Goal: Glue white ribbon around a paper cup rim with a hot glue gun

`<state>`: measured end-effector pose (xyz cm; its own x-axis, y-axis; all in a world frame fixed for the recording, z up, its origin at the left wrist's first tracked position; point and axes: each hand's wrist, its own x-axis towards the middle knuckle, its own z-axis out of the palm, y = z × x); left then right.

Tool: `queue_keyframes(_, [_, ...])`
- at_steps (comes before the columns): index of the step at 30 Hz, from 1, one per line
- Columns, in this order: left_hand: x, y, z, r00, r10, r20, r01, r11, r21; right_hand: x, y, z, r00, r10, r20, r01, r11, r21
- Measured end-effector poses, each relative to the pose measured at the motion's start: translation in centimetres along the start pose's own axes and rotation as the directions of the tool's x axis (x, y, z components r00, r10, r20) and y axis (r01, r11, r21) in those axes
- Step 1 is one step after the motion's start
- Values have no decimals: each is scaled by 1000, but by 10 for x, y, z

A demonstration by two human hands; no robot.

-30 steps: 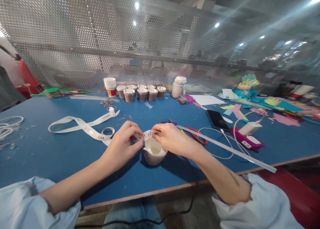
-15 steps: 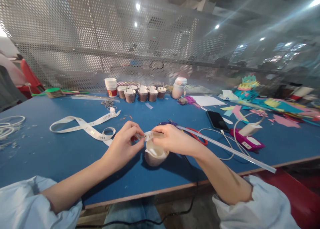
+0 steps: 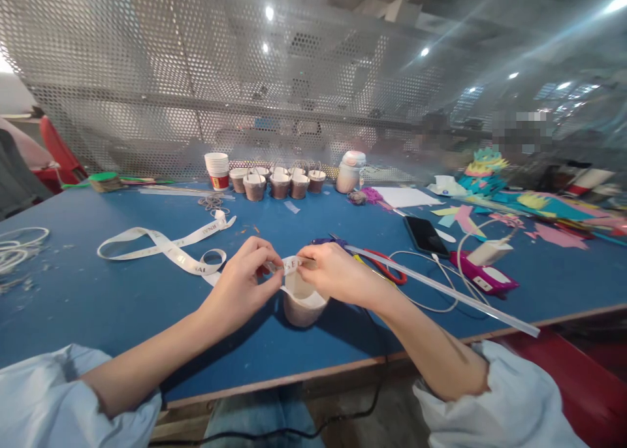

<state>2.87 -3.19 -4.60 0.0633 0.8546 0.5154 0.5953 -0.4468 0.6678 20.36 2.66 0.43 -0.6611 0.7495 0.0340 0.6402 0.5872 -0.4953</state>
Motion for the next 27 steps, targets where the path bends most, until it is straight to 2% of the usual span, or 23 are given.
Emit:
queue_keyframes(12, [-1, 3, -1, 1000, -9, 11, 9, 1000, 11, -3, 2, 0, 998, -59, -13, 59, 998, 25])
queue_keyframes(19, [-2, -2, -1, 991, 134, 15, -135, 987, 83, 0, 3, 11, 986, -154, -61, 136, 965, -226])
queue_keyframes(23, [-1, -1, -1, 991, 136, 15, -136, 985, 101, 0, -2, 14, 988, -149, -43, 123, 923, -365])
queue_keyframes(27, [-2, 1, 0, 990, 137, 22, -139, 985, 102, -4, -5, 12, 988, -152, -14, 135, 912, -386])
